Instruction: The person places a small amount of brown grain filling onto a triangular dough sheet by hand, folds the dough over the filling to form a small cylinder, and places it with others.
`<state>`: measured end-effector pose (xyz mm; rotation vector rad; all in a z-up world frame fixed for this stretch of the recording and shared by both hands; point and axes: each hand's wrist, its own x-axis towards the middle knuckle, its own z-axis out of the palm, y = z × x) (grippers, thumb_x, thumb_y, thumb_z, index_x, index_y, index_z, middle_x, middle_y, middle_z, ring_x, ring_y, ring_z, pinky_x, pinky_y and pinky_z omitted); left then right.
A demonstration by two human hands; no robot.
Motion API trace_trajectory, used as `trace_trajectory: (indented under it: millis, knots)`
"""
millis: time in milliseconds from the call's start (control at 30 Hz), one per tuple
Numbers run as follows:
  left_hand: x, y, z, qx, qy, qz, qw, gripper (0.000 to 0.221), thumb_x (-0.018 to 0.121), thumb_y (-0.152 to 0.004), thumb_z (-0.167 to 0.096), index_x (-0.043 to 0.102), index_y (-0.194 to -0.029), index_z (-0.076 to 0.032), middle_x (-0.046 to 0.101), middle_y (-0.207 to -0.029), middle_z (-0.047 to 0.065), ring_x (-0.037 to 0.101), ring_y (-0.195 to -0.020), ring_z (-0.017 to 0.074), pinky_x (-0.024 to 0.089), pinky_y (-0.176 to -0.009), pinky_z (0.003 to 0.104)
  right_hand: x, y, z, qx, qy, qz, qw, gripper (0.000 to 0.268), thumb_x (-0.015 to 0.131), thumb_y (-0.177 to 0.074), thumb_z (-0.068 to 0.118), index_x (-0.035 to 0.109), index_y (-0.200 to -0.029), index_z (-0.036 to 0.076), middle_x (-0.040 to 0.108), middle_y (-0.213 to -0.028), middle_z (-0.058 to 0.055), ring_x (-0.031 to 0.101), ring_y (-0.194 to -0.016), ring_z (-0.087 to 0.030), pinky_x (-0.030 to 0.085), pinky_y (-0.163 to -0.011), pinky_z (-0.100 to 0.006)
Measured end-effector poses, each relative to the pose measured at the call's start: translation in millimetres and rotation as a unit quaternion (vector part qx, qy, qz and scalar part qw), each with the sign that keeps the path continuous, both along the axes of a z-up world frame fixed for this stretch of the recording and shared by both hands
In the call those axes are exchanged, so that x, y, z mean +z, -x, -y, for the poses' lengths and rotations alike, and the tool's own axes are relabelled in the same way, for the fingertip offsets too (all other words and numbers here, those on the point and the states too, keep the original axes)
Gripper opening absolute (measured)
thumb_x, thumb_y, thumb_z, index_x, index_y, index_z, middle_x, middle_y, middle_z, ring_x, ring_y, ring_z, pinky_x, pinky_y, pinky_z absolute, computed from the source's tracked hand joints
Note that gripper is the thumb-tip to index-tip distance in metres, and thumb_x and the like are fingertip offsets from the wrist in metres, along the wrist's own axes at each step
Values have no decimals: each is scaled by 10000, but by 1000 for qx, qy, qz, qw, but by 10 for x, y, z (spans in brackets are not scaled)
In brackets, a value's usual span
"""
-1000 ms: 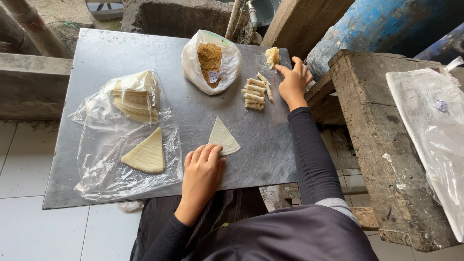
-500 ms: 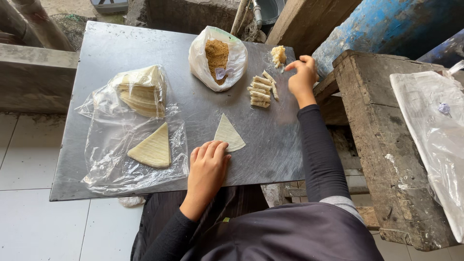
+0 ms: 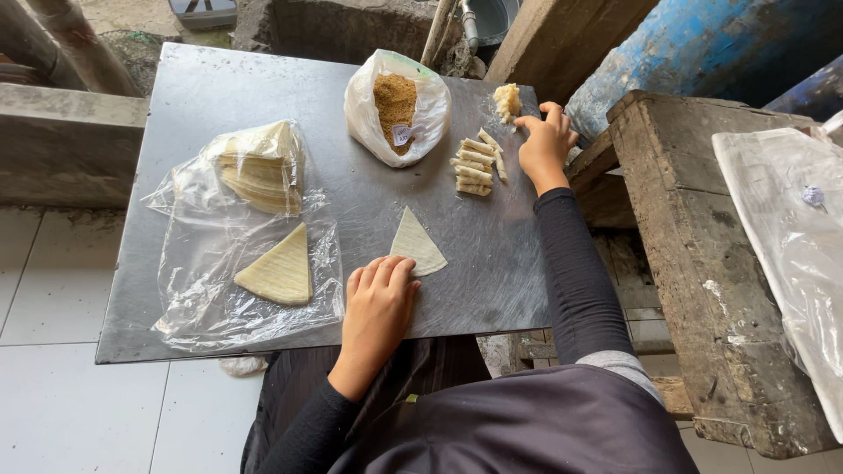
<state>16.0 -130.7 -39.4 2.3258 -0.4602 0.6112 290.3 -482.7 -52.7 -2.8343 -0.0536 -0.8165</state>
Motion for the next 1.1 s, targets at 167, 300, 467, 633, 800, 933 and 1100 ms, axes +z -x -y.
trace_trajectory:
  millis: [167, 300, 467, 633, 800, 933, 1100]
  knots:
    - [16, 4, -4, 0, -4, 1, 1000, 303, 668, -932, -206, 633, -1200, -68, 660, -1221, 70, 586, -1215, 258, 404, -1023, 438, 59, 15, 36, 13, 9, -20, 1000, 358, 629, -788, -99, 806, -886, 196, 518, -1401, -71, 444, -1335, -318, 277, -1138, -499]
    - [15, 2, -13, -6, -2, -1, 1000, 305, 667, -937, -206, 631, -1204, -63, 657, -1222, 72, 584, -1216, 260, 407, -1023, 435, 72, 6, 142, -31, -82, -29, 996, 431, 578, -753, -126, 787, -980, 174, 516, -1377, -65, 444, -1335, -308, 264, -1142, -538]
    - [16, 3, -11, -5, -2, 5, 1000, 296, 662, -943, -203, 632, -1201, -62, 656, -1223, 75, 585, -1212, 259, 406, -1024, 437, -22, 13, 186, -28, -68, -37, 997, 450, 604, -730, -121, 809, -998, 177, 487, -1372, -91, 400, -1328, -331, 248, -1072, -561]
    - [4, 5, -11, -3, -1, 5, 1000, 298, 660, -946, -204, 632, -1205, -60, 656, -1226, 78, 586, -1215, 264, 408, -1028, 437, -39, 57, 106, -10, -27, -3, 1000, 399, 609, -773, -117, 811, -975, 161, 523, -1380, -85, 426, -1322, -327, 285, -1089, -507]
    - [-8, 3, -1, 1, -1, 8, 1000, 301, 660, -944, -205, 633, -1205, -58, 660, -1226, 82, 589, -1216, 265, 408, -1030, 439, 51, 150, 42, 12, -24, -7, 1000, 430, 578, -775, -147, 829, -936, 163, 548, -1365, -90, 440, -1303, -323, 284, -1105, -495]
    - [-11, 13, -11, 0, -4, 8, 1000, 295, 661, -944, -200, 635, -1203, -60, 662, -1222, 82, 590, -1214, 265, 409, -1029, 439, 41, 132, 125, 36, -125, -19, 991, 511, 506, -734, -165, 821, -949, 175, 536, -1366, -80, 450, -1322, -312, 333, -1144, -456]
    - [-11, 10, -9, -3, -1, 11, 1000, 291, 661, -943, -196, 635, -1200, -63, 663, -1215, 81, 592, -1209, 262, 410, -1023, 437, -58, 73, 199, 32, -201, -20, 979, 617, 472, -705, -159, 796, -1094, 195, 518, -1364, -71, 461, -1334, -306, 335, -1176, -458]
